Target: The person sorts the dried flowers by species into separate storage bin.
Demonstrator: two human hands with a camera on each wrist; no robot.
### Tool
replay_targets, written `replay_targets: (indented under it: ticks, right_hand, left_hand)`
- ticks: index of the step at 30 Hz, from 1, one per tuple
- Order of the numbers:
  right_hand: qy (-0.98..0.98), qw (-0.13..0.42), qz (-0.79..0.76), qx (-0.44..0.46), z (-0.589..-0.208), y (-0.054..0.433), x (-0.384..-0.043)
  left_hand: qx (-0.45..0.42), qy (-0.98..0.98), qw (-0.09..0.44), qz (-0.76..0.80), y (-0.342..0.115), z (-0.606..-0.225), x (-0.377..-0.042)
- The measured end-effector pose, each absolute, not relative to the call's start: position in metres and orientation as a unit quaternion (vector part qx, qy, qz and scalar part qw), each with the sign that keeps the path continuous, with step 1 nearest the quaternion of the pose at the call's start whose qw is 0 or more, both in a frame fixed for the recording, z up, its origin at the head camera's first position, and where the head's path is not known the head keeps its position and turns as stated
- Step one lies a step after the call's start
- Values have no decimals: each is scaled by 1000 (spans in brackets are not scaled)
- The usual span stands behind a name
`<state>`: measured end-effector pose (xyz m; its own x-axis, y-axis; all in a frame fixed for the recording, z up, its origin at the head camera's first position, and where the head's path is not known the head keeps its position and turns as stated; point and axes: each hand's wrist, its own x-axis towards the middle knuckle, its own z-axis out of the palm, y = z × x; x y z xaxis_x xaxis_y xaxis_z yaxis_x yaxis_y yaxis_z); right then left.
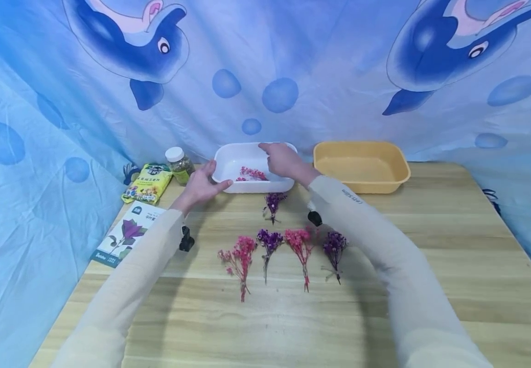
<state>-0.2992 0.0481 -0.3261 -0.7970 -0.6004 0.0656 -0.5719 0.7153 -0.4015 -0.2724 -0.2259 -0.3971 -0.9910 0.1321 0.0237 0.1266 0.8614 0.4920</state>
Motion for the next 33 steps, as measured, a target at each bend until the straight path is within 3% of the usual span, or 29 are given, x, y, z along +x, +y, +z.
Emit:
replay_targets:
  ticks: [6,20,29,33]
  right_hand:
    - [915,48,-264,-300,-314,80,-291]
    - [913,11,-331,-237,-318,154,-248]
    - [910,-29,-383,-154,-328,199,-215]
    - [906,-13,-407,-113,-334,217,-201]
  left_hand:
    - [70,963,5,260,-226,-395,-273]
    - [79,966,8,246,-229,-399,-271]
    - [76,964,0,255,-227,-397,-270]
    - [77,964,2,256,-226,-397,-270]
